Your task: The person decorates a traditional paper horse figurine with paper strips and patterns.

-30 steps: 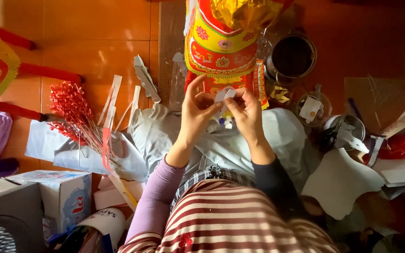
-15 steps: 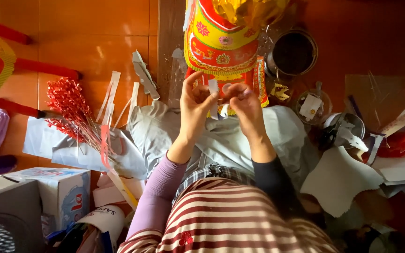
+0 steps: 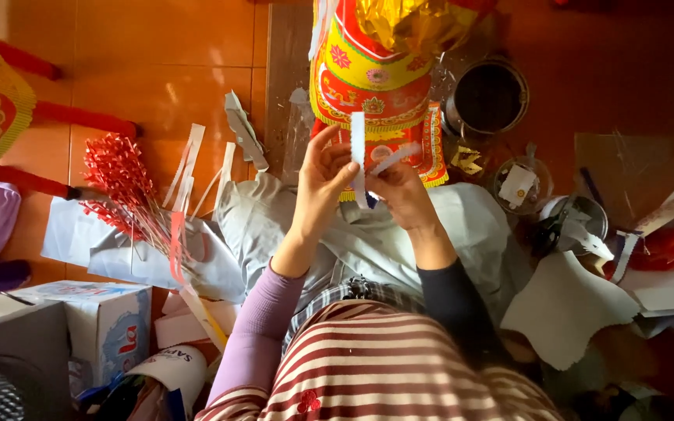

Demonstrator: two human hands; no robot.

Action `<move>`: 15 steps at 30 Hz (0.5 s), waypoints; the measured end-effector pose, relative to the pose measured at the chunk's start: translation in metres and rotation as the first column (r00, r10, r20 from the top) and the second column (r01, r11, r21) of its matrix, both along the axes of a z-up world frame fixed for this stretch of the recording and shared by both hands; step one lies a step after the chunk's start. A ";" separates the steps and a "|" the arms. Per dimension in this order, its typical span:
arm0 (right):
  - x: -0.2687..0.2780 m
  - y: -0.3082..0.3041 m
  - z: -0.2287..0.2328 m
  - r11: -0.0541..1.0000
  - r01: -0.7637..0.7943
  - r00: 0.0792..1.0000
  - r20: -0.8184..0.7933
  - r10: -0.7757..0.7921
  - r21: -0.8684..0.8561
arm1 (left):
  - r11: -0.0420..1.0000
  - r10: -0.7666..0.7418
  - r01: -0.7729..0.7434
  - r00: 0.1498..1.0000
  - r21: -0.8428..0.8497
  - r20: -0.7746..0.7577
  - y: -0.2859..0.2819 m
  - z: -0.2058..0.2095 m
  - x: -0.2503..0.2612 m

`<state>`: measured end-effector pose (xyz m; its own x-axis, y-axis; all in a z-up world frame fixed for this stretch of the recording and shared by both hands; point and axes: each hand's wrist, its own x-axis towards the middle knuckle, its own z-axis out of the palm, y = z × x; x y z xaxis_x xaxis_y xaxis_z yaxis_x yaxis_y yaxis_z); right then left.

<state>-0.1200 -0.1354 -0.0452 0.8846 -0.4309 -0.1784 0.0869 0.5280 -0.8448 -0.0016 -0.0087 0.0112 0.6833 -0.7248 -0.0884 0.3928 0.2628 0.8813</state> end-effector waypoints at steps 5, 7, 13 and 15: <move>-0.001 -0.001 0.011 0.991 0.067 0.996 -0.056 -0.073 -0.113 | 0.995 -0.094 0.093 0.995 0.037 0.028 0.006 -0.024 -0.001; -0.004 0.000 0.007 0.985 0.072 0.994 -0.067 -0.083 -0.156 | 0.993 -0.096 0.091 0.993 0.078 0.072 0.009 -0.034 -0.003; -0.012 -0.009 0.002 0.968 0.172 0.980 -0.066 -0.186 -0.181 | 0.996 0.020 -0.028 0.996 0.084 0.089 0.009 -0.023 0.007; -0.023 -0.019 0.003 0.922 0.274 0.960 0.013 -0.281 -0.273 | 0.995 0.060 -0.067 0.993 0.070 0.102 0.012 -0.024 0.013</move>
